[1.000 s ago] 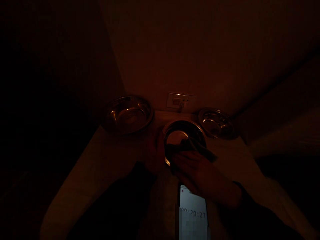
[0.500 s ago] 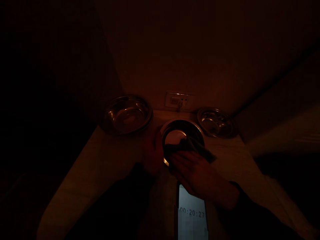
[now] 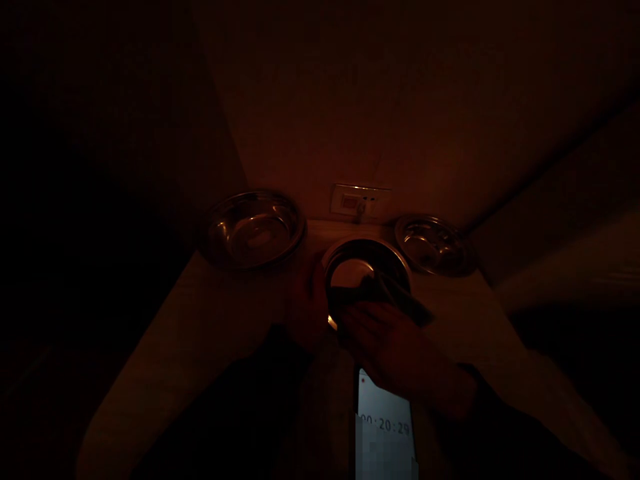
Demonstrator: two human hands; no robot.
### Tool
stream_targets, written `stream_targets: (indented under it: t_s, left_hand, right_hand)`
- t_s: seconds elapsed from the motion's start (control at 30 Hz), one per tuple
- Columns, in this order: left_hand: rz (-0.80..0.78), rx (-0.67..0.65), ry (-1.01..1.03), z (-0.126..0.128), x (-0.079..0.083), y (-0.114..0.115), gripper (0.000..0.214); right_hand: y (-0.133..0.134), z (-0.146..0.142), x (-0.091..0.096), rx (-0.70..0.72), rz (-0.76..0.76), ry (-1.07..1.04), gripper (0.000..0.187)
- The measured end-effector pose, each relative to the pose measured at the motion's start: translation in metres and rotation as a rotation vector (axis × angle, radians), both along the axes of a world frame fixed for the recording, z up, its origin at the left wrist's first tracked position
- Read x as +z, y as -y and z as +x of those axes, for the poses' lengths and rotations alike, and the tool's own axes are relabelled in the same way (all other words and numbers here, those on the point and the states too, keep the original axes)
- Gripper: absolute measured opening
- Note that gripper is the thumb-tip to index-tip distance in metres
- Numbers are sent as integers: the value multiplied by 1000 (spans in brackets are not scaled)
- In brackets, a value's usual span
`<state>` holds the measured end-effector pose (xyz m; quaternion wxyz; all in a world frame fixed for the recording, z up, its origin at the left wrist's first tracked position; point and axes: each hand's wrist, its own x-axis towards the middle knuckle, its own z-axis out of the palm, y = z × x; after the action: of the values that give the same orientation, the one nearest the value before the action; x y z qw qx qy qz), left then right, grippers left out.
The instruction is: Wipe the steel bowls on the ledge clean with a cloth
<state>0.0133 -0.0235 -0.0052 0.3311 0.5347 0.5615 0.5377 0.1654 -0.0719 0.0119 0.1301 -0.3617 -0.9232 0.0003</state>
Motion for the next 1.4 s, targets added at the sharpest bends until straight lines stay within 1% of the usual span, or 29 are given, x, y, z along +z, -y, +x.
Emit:
stream_targets:
  t_s: [0.1,0.27,0.37,0.53,0.6,0.67,0.77,0.83,0.97,1.07,1.13,1.27,1.4]
  left_hand:
    - [-34,-13,0,-1,1,-1,37]
    - [-55,-60,53,-13,1,-14,33]
    - [-76,-75,91,-19,-3,-21,32]
    - [-131,-82,94,-24,-10,-26,34]
    - [-138,-82,95,-24,-10,-26,33]
    - [-144,-50,96,-21,-9,-24,32]
    - [-142,-13,98,-13,-7,-16,34]
    - [-153,-18,117,-7,-6,-9,35]
    - [-218,-49,104,-5,-5,-3,33]
    - [-292,-112,97,-12,-3,-7,29]
    - [-335,-127,88,-18,-1,-12,30]
    - [-288,-123,34,-23,3,-18,31]
    - [-271,-155,69,-21,0,-19,35]
  right_hand:
    - [0,-3,-1,1,9,-8,32]
    - [-5,10,6,33,-36,-15,28]
    - [-6,17,10,48,-52,-27,27]
    - [-8,24,15,65,-77,-46,27]
    - [-9,23,16,68,-68,-63,27]
    - [-9,20,15,73,-37,-76,25]
    - [-7,13,10,59,27,-92,24]
    - [-6,10,8,41,51,-98,24]
    - [-8,15,12,24,-14,-64,23]
    - [-10,24,19,35,-91,-40,24]
    - [-11,30,23,57,-116,-49,26]
    - [-12,41,25,106,-174,-68,27]
    - [-12,49,25,166,-219,-96,30]
